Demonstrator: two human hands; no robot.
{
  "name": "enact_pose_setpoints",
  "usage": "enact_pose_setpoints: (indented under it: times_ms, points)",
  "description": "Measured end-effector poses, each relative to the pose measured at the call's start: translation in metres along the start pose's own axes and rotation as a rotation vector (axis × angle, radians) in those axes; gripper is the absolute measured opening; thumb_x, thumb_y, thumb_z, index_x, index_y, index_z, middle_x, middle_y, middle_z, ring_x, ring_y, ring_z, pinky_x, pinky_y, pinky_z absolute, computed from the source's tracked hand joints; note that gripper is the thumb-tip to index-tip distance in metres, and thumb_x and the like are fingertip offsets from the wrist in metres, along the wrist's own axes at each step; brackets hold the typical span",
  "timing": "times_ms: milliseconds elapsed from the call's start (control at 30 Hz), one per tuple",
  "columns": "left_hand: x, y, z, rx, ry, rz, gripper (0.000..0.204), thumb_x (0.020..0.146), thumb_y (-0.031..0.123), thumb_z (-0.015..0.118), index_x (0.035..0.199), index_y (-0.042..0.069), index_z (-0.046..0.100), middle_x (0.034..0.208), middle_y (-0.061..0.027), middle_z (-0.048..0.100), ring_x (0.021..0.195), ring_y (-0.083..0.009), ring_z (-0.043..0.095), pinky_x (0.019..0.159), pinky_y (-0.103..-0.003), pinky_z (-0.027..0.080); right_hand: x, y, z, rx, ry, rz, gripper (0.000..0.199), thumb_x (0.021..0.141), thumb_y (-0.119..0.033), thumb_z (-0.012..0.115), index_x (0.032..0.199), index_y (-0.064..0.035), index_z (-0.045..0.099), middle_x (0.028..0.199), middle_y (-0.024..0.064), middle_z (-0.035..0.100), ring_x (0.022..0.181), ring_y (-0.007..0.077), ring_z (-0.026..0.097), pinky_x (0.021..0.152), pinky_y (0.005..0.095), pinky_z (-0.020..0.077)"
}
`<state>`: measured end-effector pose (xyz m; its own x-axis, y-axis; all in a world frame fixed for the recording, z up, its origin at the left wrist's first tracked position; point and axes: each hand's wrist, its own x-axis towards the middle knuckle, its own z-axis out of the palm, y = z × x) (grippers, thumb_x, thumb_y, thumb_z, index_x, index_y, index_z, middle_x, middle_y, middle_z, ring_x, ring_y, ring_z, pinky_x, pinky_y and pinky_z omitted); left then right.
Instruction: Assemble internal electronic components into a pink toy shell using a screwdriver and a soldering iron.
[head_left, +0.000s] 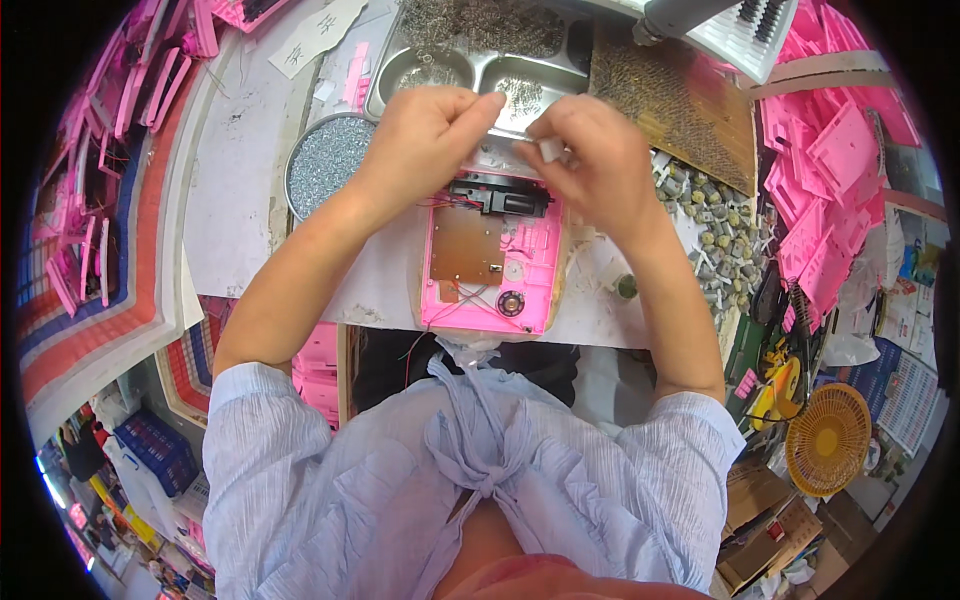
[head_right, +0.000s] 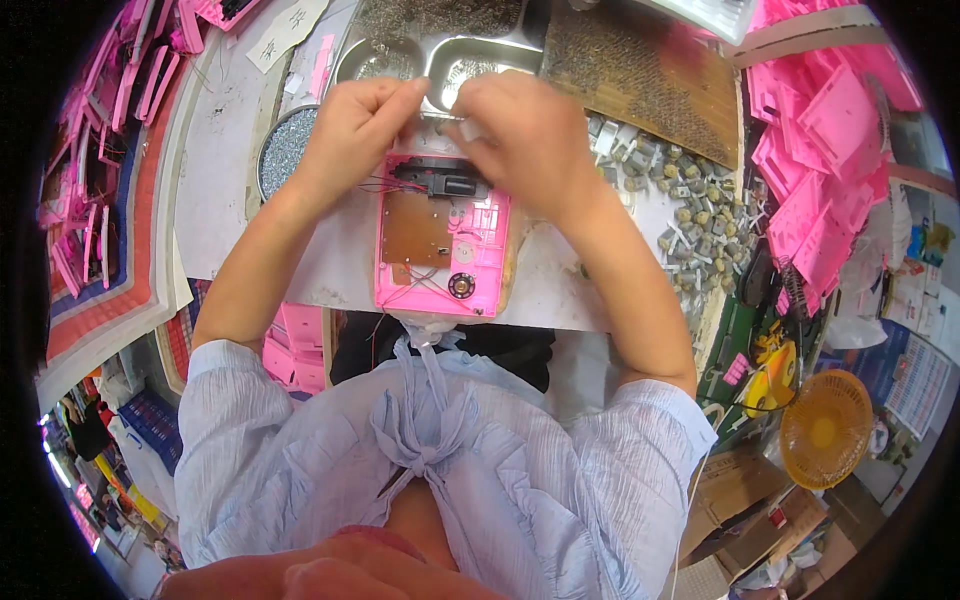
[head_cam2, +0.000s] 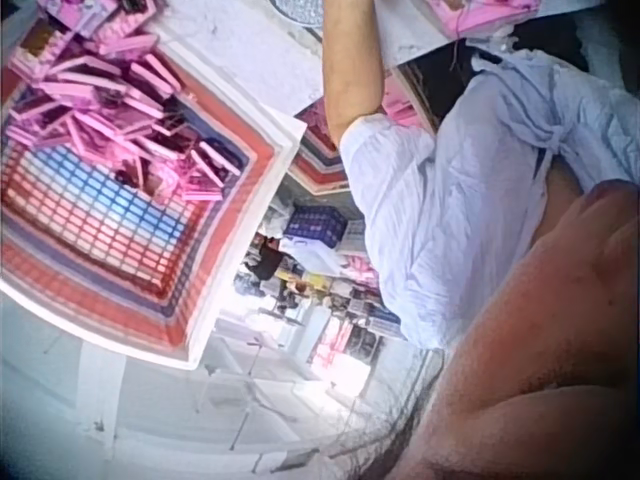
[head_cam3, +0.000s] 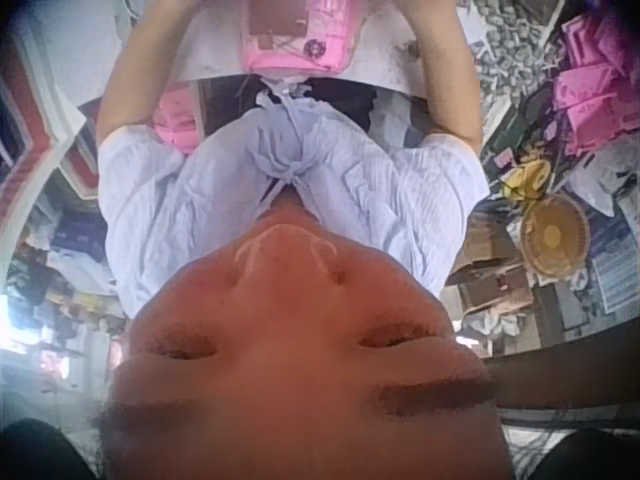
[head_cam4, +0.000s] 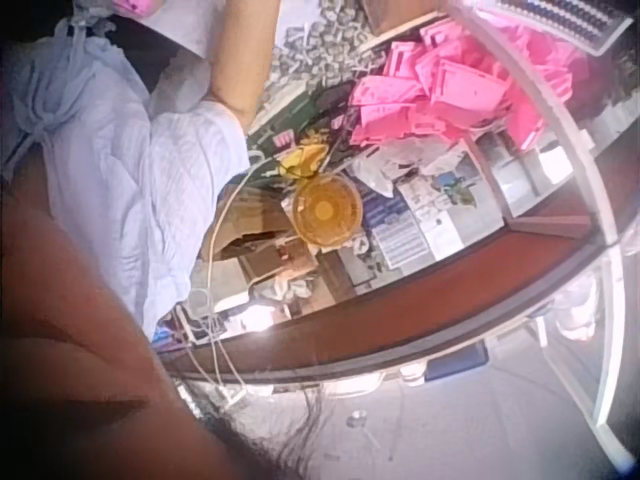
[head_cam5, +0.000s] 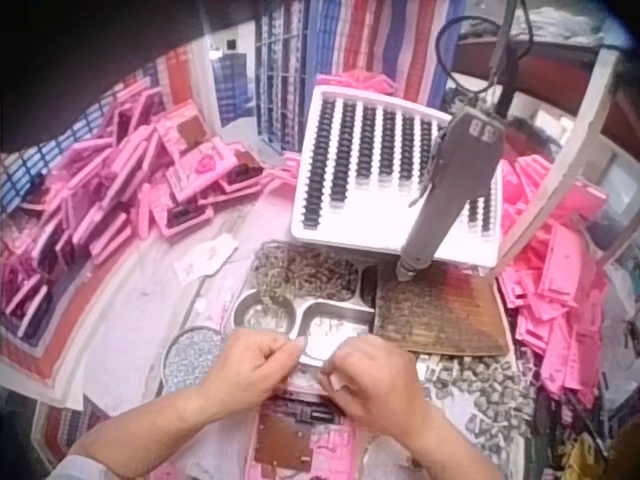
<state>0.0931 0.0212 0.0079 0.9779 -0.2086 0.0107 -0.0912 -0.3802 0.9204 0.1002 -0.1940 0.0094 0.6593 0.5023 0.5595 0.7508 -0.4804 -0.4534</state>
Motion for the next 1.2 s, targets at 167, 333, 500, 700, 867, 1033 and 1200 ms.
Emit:
enact_pose_setpoints:
  times_ms: [167,333,500,700,867,1033,1200]
  points:
    - [0.008,0.003,-0.007,-0.196,0.042,-0.145,0.046,0.097,0.019,0.069,0.059,0.010,0.044,0.066,0.0016,0.058,0.061,-0.0039,0.047,0.055,-0.025,0.039,0.008,0.024,0.010,-0.391,-0.121,0.230,0.023,0.085,-0.027,0.078,0.084,-0.0074,0.066,0.072,0.0089,0.066,0.065,0.0302,0.065,0.060,0.0413,0.0510]
    - [-0.031,-0.006,-0.009,-0.231,-0.062,0.057,0.040,0.094,0.012,0.071,0.065,0.006,0.044,0.068,0.0040,0.051,0.063,-0.0050,0.041,0.057,-0.025,0.039,0.005,0.020,-0.005,-0.207,-0.104,0.515,0.033,0.083,-0.036,0.080,0.090,-0.0045,0.076,0.067,0.0136,0.066,0.062,0.0297,0.065,0.061,0.0399,0.0507]
    - [-0.104,0.002,-0.001,-0.643,-0.330,-0.302,0.025,0.100,0.001,0.057,0.085,0.009,0.039,0.085,-0.0055,0.062,0.089,-0.0113,0.065,0.072,-0.024,0.050,-0.048,0.003,-0.029,-0.176,0.015,0.642,0.030,0.082,-0.019,0.084,0.105,-0.0019,0.077,0.069,0.0050,0.068,0.061,0.0100,0.058,0.058,0.0278,0.0473]
    - [-0.136,0.008,0.027,-0.822,-0.433,-0.359,0.021,0.108,0.010,0.047,0.127,0.002,0.041,0.114,-0.0227,0.070,0.104,-0.0234,0.071,0.085,-0.033,0.059,-0.089,-0.081,-0.038,0.743,-0.066,0.816,0.026,0.082,-0.010,0.080,0.106,-0.0013,0.076,0.096,0.0096,0.078,0.077,0.0131,0.072,0.064,0.0261,0.0553]
    - [-0.140,-0.004,0.034,-0.930,-0.484,-0.456,0.023,0.108,0.015,0.050,0.121,-0.002,0.058,0.108,-0.0187,0.071,0.085,-0.0182,0.071,0.071,-0.030,0.059,-0.116,-0.092,-0.031,0.573,-0.015,0.515,0.027,0.080,-0.004,0.083,0.107,-0.0029,0.075,0.100,0.0107,0.078,0.079,0.0153,0.073,0.064,0.0265,0.0562]
    - [-0.139,-0.004,0.034,-0.936,-0.508,-0.487,0.024,0.109,0.014,0.048,0.123,-0.002,0.059,0.100,-0.0142,0.072,0.077,-0.0140,0.069,0.068,-0.027,0.058,-0.115,-0.095,-0.035,0.378,-0.107,0.374,0.033,0.079,-0.004,0.083,0.110,-0.0039,0.073,0.090,0.0116,0.075,0.069,0.0218,0.069,0.060,0.0311,0.0535]
    - [-0.137,0.015,0.042,-0.747,-0.578,-0.496,0.028,0.109,0.015,0.045,0.131,0.000,0.054,0.090,-0.0109,0.071,0.072,-0.0138,0.069,0.063,-0.026,0.056,-0.125,-0.098,-0.045,0.269,-0.329,0.260,0.041,0.082,-0.007,0.080,0.120,-0.0034,0.066,0.094,0.0118,0.073,0.077,0.0252,0.070,0.064,0.0336,0.0544]
